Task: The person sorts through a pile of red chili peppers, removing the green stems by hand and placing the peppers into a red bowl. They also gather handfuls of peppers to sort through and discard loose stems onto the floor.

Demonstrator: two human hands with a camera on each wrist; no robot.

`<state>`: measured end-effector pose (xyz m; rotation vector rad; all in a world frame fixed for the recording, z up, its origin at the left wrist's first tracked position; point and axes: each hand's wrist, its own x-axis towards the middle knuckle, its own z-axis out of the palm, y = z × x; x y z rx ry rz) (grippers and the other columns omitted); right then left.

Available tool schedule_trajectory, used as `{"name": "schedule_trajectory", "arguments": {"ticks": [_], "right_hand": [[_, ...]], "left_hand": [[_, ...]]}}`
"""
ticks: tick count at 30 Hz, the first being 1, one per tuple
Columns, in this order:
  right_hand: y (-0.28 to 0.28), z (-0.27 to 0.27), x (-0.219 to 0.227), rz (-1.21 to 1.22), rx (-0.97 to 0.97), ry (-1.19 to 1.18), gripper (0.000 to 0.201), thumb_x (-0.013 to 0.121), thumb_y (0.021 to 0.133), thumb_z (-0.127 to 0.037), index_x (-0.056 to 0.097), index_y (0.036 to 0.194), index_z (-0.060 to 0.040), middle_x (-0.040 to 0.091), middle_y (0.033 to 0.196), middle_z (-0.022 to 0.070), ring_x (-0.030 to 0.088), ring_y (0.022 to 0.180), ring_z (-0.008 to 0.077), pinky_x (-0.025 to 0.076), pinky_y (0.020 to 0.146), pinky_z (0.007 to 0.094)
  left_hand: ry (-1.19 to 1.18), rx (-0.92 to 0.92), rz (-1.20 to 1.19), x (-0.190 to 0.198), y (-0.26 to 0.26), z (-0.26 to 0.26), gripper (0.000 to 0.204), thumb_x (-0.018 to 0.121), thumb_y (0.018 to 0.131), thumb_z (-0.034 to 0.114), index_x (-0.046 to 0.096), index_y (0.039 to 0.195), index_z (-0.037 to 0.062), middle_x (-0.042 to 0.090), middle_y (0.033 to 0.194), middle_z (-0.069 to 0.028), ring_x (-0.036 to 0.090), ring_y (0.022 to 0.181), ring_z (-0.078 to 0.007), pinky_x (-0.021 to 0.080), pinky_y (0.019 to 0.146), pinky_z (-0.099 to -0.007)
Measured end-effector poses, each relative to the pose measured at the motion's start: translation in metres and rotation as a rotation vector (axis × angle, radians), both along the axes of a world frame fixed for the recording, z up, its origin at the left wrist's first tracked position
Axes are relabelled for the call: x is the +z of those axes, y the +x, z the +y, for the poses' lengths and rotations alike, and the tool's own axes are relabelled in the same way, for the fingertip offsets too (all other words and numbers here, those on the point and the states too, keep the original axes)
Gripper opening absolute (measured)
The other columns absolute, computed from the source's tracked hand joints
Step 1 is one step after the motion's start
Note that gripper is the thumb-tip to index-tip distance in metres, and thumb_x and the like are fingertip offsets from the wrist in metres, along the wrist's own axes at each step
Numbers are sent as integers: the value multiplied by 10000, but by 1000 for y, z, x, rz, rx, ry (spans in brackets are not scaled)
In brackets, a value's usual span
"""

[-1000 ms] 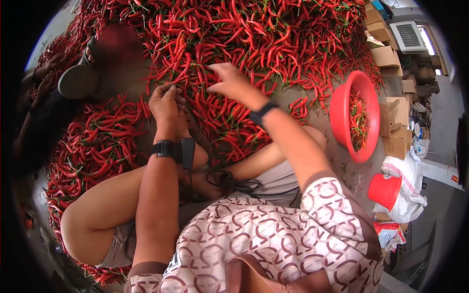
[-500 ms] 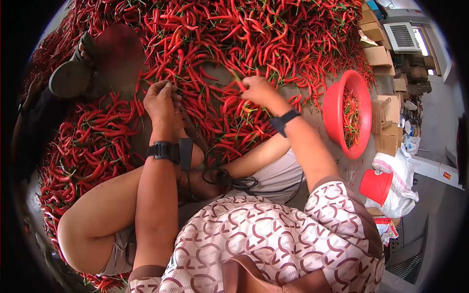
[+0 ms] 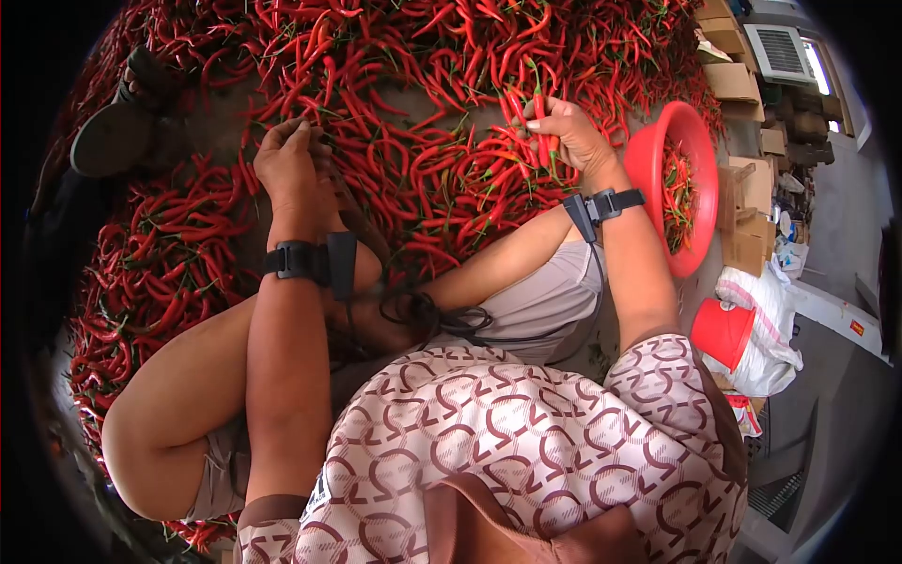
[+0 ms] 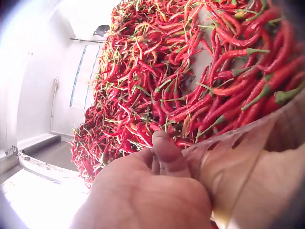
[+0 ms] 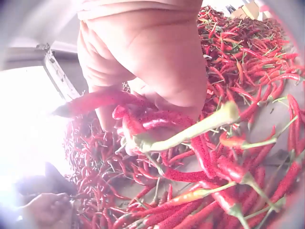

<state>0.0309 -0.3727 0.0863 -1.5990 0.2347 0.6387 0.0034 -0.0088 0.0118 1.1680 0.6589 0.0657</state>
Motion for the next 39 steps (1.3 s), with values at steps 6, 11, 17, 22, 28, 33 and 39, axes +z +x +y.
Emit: {"name": "schedule_trajectory", "arguments": {"ticks": [6, 11, 17, 22, 28, 33, 39], "right_hand": [[11, 15, -5, 81, 48, 214, 243, 630, 828, -88, 595, 1060, -29, 644, 1008, 99, 618, 974, 198, 508, 854, 372], [24, 17, -28, -3, 63, -349, 198, 632, 835, -91, 626, 1025, -39, 643, 915, 48, 614, 821, 144, 523, 726, 317], [41, 25, -37, -130, -26, -648, 213, 680, 755, -99, 659, 961, -51, 662, 834, 72, 647, 817, 193, 520, 673, 340], [36, 25, -40, -261, 520, -1393, 311, 719, 726, -181, 668, 1011, -69, 666, 918, 177, 626, 924, 371, 501, 806, 450], [22, 42, -80, -398, 557, -994, 300, 732, 734, -257, 682, 989, -107, 679, 964, 131, 624, 965, 307, 483, 844, 418], [30, 30, -88, -348, 470, -952, 215, 716, 736, -228, 709, 900, -89, 690, 905, 132, 653, 874, 302, 508, 778, 403], [28, 31, -42, -399, 449, -1356, 223, 678, 759, -143, 686, 970, -69, 664, 952, 147, 631, 924, 299, 495, 810, 398]], "left_hand": [[10, -30, 11, 1, -1, 3, 141, 593, 889, 78, 609, 1008, 4, 681, 826, -83, 597, 571, -107, 452, 458, -212], [-9, -19, 10, 4, -2, 4, 138, 597, 884, 72, 607, 1006, 7, 678, 825, -82, 598, 570, -117, 456, 468, -221], [-4, -12, 10, 4, -2, 4, 126, 592, 883, 66, 597, 995, 8, 670, 812, -75, 593, 567, -115, 442, 461, -219], [-20, 4, 16, 3, 0, 2, 127, 589, 885, 75, 603, 990, 3, 671, 799, -79, 575, 518, -105, 421, 397, -222], [-11, 4, -4, 2, 0, 1, 124, 590, 885, 78, 606, 981, 1, 673, 780, -81, 564, 484, -101, 402, 360, -221], [-5, 6, -16, -1, 0, 4, 122, 597, 886, 82, 604, 979, 3, 673, 773, -81, 565, 481, -102, 401, 360, -221], [-8, -3, 10, 2, 1, 2, 128, 597, 889, 85, 598, 986, 2, 672, 781, -79, 575, 496, -106, 412, 366, -225]]}}
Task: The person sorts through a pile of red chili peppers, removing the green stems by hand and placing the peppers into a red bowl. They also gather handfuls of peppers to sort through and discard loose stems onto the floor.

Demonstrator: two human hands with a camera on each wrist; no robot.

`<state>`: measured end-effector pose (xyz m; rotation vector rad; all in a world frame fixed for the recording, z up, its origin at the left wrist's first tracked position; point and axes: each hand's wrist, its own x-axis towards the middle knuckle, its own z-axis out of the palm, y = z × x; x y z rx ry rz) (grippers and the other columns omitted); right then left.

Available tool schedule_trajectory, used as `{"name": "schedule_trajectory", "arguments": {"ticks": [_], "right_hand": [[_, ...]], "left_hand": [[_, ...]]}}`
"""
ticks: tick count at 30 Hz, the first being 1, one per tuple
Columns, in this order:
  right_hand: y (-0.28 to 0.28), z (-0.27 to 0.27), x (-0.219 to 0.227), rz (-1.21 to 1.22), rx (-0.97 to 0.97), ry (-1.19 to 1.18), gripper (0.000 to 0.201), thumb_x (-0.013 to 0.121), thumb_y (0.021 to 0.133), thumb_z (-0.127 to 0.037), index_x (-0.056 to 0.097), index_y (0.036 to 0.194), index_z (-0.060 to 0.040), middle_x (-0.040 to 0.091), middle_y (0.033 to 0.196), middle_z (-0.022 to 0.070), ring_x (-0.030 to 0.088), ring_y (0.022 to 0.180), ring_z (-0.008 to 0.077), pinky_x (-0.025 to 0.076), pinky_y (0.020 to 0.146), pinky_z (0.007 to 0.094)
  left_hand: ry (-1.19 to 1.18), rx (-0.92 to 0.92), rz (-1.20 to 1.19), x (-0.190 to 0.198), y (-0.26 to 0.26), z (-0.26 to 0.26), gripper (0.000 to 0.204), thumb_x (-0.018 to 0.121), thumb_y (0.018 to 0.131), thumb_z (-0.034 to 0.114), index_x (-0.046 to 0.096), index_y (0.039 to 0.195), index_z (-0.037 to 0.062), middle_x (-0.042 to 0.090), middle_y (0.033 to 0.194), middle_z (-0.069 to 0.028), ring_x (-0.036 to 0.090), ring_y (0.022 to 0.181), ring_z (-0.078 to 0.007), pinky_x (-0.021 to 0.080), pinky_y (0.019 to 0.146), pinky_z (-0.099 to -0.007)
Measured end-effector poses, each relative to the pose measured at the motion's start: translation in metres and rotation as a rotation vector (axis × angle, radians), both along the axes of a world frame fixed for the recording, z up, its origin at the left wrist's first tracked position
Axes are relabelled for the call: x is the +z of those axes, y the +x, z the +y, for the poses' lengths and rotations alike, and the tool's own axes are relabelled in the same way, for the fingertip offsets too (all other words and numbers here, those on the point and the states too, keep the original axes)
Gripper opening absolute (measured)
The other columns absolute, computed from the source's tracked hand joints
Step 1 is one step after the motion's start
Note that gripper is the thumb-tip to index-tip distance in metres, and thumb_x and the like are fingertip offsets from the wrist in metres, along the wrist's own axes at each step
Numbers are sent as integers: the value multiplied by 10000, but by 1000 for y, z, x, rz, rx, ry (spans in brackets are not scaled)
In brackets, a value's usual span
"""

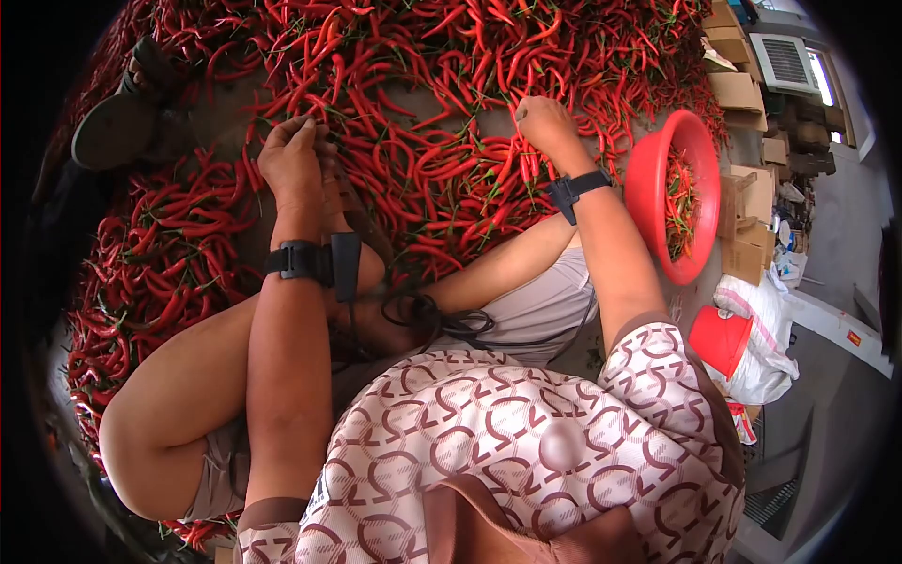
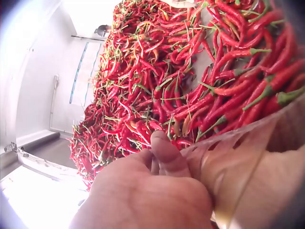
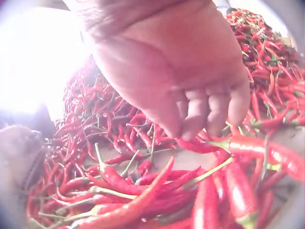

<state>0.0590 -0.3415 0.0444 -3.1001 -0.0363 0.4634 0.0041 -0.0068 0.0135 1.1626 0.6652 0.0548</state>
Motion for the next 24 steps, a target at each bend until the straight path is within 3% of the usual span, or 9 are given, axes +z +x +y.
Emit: {"name": "schedule_trajectory", "arguments": {"ticks": [2, 6, 7, 9, 11, 14, 18, 21, 24], "right_hand": [[-4, 1, -2, -196, 116, -46, 294, 691, 735, -151, 655, 1019, -83, 623, 1009, 147, 599, 975, 317, 489, 825, 412], [-11, 47, -44, -215, 492, 488, 382, 723, 712, -189, 633, 1062, -67, 619, 1017, 143, 587, 996, 315, 483, 874, 386], [-29, 71, -33, -14, 502, 459, 451, 744, 703, -204, 603, 1101, -46, 598, 1071, 151, 564, 1040, 325, 468, 905, 391], [-65, 85, -31, -36, 583, 269, 559, 777, 686, -229, 547, 1164, -51, 554, 1082, 160, 563, 1013, 359, 473, 881, 432], [-84, 85, -13, 111, 549, 190, 448, 709, 724, -143, 542, 1133, -67, 569, 989, 148, 584, 961, 364, 484, 815, 457], [-99, 62, -11, 59, 634, 198, 317, 600, 733, -41, 565, 1046, -76, 579, 894, 136, 599, 894, 368, 483, 747, 471], [-96, 37, 6, 139, 590, 234, 143, 538, 720, -26, 606, 841, -62, 616, 819, 149, 615, 837, 359, 484, 716, 471], [-80, 17, 12, 165, 538, 199, 197, 510, 739, -9, 650, 867, -65, 654, 866, 156, 622, 860, 360, 492, 747, 469], [-58, 10, 23, 356, 366, 304, 259, 633, 695, -33, 657, 953, -34, 645, 798, 122, 630, 764, 248, 488, 680, 368]], "left_hand": [[26, 1, 16, 2, 1, -1, 128, 597, 890, 84, 597, 987, 2, 672, 783, -79, 579, 505, -106, 416, 368, -227], [13, -13, 12, 4, -1, -1, 132, 599, 880, 70, 610, 993, 4, 680, 817, -84, 596, 557, -116, 448, 453, -221], [1, -15, 8, 1, -2, 1, 132, 598, 880, 71, 611, 994, 5, 680, 817, -84, 596, 556, -116, 448, 452, -222], [-13, -16, 2, 2, -1, 1, 131, 598, 880, 73, 612, 993, 8, 681, 817, -84, 596, 555, -116, 448, 450, -222], [-20, -12, 4, 5, -2, 1, 128, 598, 880, 74, 613, 991, 12, 681, 817, -84, 596, 555, -115, 447, 448, -221], [-7, -2, 13, 0, 0, -1, 122, 599, 880, 78, 612, 984, 15, 682, 817, -82, 595, 555, -110, 438, 435, -218], [-20, 8, -5, -1, 0, 0, 107, 603, 881, 67, 605, 961, -4, 672, 789, -86, 587, 528, -110, 433, 401, -227], [-17, 9, 0, 3, 0, -1, 105, 605, 881, 68, 602, 958, -4, 671, 787, -86, 587, 529, -109, 426, 398, -224], [-30, 17, -10, 3, -2, -1, 108, 603, 881, 68, 600, 962, -4, 669, 782, -86, 586, 527, -109, 419, 393, -222]]}}
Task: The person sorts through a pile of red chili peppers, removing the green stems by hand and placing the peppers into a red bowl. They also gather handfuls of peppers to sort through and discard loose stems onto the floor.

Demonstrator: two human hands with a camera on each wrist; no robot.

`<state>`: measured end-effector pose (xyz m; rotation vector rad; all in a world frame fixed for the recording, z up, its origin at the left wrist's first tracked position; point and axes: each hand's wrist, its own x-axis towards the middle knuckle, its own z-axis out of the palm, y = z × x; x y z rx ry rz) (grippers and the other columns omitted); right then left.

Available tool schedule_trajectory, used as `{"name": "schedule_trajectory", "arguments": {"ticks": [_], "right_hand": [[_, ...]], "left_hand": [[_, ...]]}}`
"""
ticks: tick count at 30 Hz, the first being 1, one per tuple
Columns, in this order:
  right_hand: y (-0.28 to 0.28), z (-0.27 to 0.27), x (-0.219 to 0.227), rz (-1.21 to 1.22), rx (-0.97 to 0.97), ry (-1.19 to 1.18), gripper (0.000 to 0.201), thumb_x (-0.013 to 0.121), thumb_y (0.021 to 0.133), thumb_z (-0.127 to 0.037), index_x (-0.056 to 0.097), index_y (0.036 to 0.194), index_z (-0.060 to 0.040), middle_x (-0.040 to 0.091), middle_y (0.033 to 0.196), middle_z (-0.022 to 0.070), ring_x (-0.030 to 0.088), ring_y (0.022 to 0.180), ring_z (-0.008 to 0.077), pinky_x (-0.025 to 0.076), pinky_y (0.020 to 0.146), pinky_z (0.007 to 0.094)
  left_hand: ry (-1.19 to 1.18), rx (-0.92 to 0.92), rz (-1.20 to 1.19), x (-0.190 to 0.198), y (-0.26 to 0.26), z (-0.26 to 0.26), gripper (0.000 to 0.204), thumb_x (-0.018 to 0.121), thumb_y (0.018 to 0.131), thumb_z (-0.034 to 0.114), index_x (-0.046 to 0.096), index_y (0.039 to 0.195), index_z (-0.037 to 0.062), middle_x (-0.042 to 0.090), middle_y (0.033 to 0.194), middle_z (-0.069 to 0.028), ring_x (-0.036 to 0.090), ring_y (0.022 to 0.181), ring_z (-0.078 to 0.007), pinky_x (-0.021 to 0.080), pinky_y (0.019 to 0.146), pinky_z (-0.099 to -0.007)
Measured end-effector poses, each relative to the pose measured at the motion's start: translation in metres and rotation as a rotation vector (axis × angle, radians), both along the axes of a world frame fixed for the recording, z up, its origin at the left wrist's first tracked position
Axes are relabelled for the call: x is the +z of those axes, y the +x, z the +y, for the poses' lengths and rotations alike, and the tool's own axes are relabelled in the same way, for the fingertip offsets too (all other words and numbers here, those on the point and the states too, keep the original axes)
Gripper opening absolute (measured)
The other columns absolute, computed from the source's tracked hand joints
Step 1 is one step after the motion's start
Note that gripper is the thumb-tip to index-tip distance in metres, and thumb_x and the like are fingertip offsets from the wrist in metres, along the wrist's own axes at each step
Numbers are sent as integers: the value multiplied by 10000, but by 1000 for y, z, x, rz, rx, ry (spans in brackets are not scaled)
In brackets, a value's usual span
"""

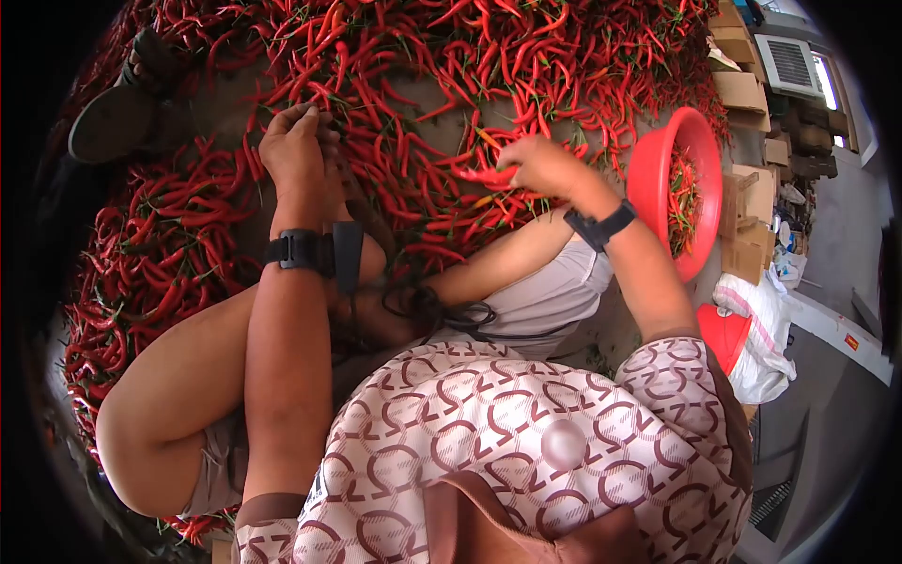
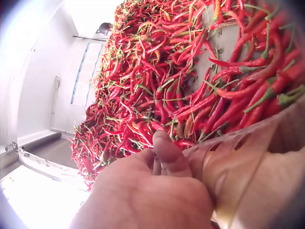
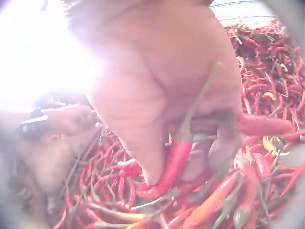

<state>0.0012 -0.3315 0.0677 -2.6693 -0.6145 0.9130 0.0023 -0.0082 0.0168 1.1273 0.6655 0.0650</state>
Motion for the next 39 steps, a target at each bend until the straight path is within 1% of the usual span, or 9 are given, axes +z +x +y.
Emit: {"name": "schedule_trajectory", "arguments": {"ticks": [2, 5, 10, 16, 19, 23, 30, 36, 39], "right_hand": [[15, 1, 14, 165, -168, 108, 265, 652, 747, -69, 660, 1007, -22, 654, 763, 57, 590, 686, 116, 464, 641, 274], [30, -3, 24, 422, -520, 304, 247, 659, 768, -93, 668, 1004, -23, 676, 778, 42, 626, 718, 113, 489, 649, 282], [61, 8, 16, -341, -55, 39, 273, 608, 773, -154, 656, 1026, -62, 650, 976, 193, 623, 935, 351, 496, 811, 431], [114, 143, -5, -751, 113, 493, 258, 579, 838, -180, 671, 1063, -94, 665, 1011, 119, 629, 962, 298, 499, 869, 381], [127, 220, -54, -938, 529, 411, 290, 594, 804, -197, 664, 1050, -60, 658, 1036, 102, 599, 1004, 301, 489, 876, 374], [97, 260, -90, -603, 156, 199, 355, 643, 780, -326, 666, 1099, -173, 603, 1181, 21, 511, 1166, 235, 416, 944, 443], [87, 219, -76, -660, 373, 28, 252, 574, 825, -265, 662, 1049, -193, 588, 1103, 50, 532, 1097, 237, 456, 832, 445], [22, 126, -60, -567, 230, -60, 274, 548, 808, -123, 596, 1077, -139, 558, 1055, 141, 578, 978, 362, 535, 701, 458], [18, 68, -56, -390, 5, 163, 398, 583, 725, -34, 562, 1111, -128, 577, 1018, 164, 593, 974, 364, 499, 805, 441]], "left_hand": [[-28, 16, -31, -4, 1, -1, 113, 602, 882, 70, 599, 967, -4, 668, 779, -85, 586, 526, -110, 417, 391, -220], [2, -6, -10, -4, 2, 1, 115, 600, 881, 71, 599, 966, -6, 666, 775, -87, 584, 524, -111, 412, 384, -220], [-31, 24, 0, -4, 3, 1, 122, 604, 877, 77, 600, 967, -5, 666, 773, -90, 583, 522, -112, 412, 381, -223], [-45, 119, -3, 0, 2, -1, 120, 619, 864, 72, 607, 967, 12, 666, 767, -93, 580, 513, -117, 421, 390, -221], [-91, 192, -25, -6, -3, 2, 138, 647, 847, 64, 616, 979, 35, 667, 780, -76, 575, 511, -121, 426, 406, -219], [-96, 200, -17, -19, -2, 8, 134, 641, 852, 66, 609, 980, 46, 664, 775, -74, 566, 503, -116, 409, 397, -215], [-169, 171, -101, -25, -3, 7, 96, 617, 862, 59, 592, 951, 35, 664, 768, -85, 568, 488, -115, 428, 385, -216], [-51, 168, 17, -3, -1, 1, 95, 604, 857, 55, 597, 947, 29, 637, 723, -60, 571, 493, -116, 420, 391, -214], [-36, 143, 15, -5, -1, 3, 96, 596, 860, 43, 594, 952, 20, 629, 717, -59, 579, 507, -120, 424, 394, -219]]}}
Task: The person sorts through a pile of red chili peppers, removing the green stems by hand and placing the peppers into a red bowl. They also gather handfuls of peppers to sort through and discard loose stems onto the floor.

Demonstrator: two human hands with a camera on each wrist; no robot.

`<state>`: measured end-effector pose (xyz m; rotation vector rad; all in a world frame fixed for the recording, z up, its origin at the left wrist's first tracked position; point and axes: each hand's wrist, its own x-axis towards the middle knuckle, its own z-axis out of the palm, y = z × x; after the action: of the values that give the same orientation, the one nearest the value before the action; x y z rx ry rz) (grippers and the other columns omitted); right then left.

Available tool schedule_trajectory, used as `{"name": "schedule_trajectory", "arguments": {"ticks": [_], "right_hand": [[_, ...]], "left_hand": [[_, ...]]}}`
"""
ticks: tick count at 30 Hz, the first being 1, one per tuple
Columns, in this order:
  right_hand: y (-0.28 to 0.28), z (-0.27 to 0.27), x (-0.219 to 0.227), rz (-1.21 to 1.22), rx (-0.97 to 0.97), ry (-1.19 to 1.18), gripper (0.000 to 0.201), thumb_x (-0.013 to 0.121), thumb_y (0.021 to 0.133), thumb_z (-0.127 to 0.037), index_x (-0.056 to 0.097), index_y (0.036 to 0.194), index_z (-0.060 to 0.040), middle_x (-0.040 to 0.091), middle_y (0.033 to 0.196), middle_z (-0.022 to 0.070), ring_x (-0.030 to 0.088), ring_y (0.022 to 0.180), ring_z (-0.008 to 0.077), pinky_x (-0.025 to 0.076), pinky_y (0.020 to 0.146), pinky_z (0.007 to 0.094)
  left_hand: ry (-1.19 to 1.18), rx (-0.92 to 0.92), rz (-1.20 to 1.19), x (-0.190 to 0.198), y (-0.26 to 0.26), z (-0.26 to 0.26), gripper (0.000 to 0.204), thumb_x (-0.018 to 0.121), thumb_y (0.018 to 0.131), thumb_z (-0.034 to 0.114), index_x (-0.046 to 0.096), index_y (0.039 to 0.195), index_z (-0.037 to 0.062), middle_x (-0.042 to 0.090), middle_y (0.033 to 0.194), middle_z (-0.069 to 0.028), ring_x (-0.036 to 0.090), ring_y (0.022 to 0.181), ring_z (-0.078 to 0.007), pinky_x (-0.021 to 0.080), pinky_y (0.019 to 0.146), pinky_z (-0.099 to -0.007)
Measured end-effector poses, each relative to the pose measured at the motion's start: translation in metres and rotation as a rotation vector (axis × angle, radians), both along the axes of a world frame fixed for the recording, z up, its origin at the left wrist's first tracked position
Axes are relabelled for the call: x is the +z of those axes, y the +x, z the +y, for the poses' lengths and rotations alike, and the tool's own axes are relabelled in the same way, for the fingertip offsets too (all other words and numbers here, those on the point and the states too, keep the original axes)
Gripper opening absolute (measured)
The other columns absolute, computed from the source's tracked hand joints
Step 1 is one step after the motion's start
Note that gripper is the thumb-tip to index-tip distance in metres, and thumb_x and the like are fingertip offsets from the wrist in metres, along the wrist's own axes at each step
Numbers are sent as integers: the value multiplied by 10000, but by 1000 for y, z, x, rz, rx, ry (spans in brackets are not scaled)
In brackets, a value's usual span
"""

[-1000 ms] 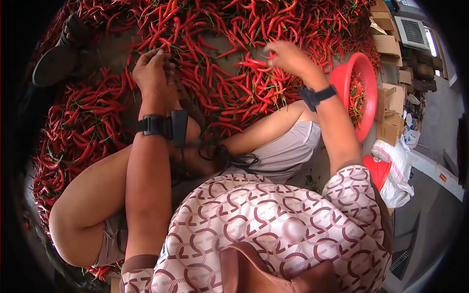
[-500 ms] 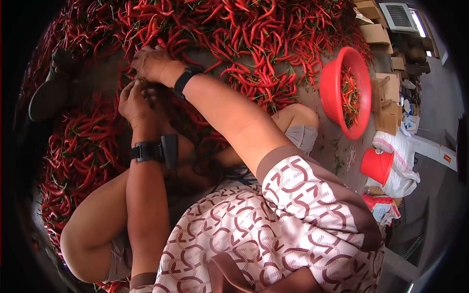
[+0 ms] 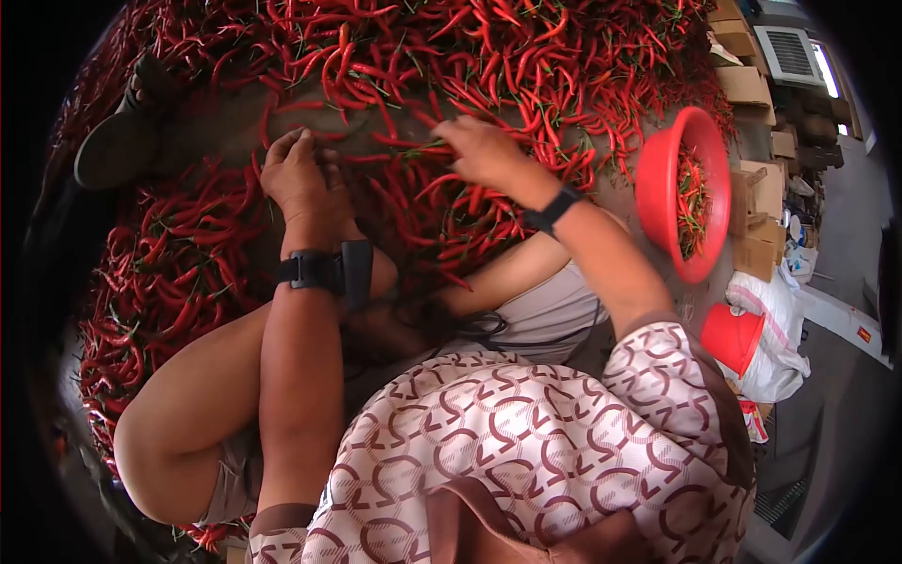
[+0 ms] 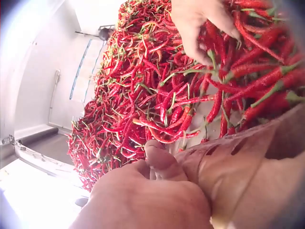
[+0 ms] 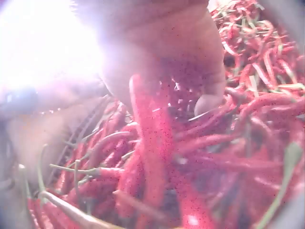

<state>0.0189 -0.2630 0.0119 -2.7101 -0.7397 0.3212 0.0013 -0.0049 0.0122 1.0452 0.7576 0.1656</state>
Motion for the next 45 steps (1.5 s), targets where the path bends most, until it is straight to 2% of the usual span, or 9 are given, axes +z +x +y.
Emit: {"name": "schedule_trajectory", "arguments": {"ticks": [7, 8, 11, 15, 18, 26, 31, 40, 45], "right_hand": [[1, -59, 43, 215, -372, 165, 215, 626, 734, -30, 631, 948, -46, 661, 833, 143, 645, 819, 294, 494, 741, 365], [-1, -64, 44, 171, -327, 294, 187, 641, 775, -49, 621, 957, -10, 631, 768, 32, 566, 694, 79, 456, 635, 244], [-4, -79, 65, 496, -545, 507, 159, 647, 792, -73, 633, 948, -39, 634, 800, 4, 522, 590, 36, 405, 533, 187], [-2, -88, 84, 840, -507, 464, 236, 698, 772, -125, 657, 986, -36, 648, 799, 24, 592, 690, 88, 474, 585, 255], [17, -85, 76, 423, -162, 30, 313, 686, 760, -117, 641, 1044, 7, 663, 896, 53, 613, 823, 128, 492, 723, 284], [113, 29, 2, 111, -411, 523, 662, 743, 762, -357, 520, 1291, -28, 615, 1191, 159, 610, 1060, 217, 517, 821, 351], [66, 129, -11, -276, -171, -17, 745, 802, 634, -342, 452, 1277, -201, 378, 1348, 196, 475, 1148, 441, 470, 882, 538], [88, 113, -20, -117, -128, -146, 646, 720, 684, -155, 461, 1272, -224, 383, 1351, 187, 474, 1158, 425, 488, 871, 496], [72, 63, -12, 72, -127, 355, 380, 661, 668, -20, 646, 1044, -76, 658, 936, 126, 646, 896, 276, 504, 791, 364]], "left_hand": [[-15, -25, -31, -4, 1, 2, 90, 584, 867, 29, 578, 952, -1, 631, 727, -73, 584, 499, -136, 442, 393, -235], [-18, -28, -37, -5, 1, 2, 90, 584, 868, 30, 576, 952, -1, 632, 729, -75, 584, 498, -137, 443, 393, -236], [-24, -36, -43, -6, 1, 2, 90, 585, 868, 32, 574, 950, -2, 634, 733, -79, 585, 497, -141, 444, 394, -237], [-23, -44, -42, -5, 3, 1, 86, 590, 867, 36, 574, 942, -4, 636, 735, -82, 582, 500, -138, 446, 398, -235], [-16, -46, -32, -4, 2, 0, 83, 593, 867, 38, 575, 936, -3, 634, 728, -83, 578, 502, -133, 443, 399, -232], [4, -81, 20, 3, 1, -2, 76, 597, 864, 44, 599, 936, 21, 623, 727, -52, 578, 512, -128, 429, 400, -229], [44, -75, 3, -1, 3, -2, 76, 599, 862, 50, 595, 933, 23, 643, 745, -63, 575, 505, -130, 420, 405, -231], [23, -88, 19, 11, 2, -5, 83, 583, 875, 58, 575, 941, 7, 629, 720, -61, 544, 473, -106, 375, 368, -221], [13, -57, 21, 10, 2, -5, 78, 583, 874, 57, 572, 935, 9, 620, 710, -61, 531, 461, -105, 351, 354, -225]]}}
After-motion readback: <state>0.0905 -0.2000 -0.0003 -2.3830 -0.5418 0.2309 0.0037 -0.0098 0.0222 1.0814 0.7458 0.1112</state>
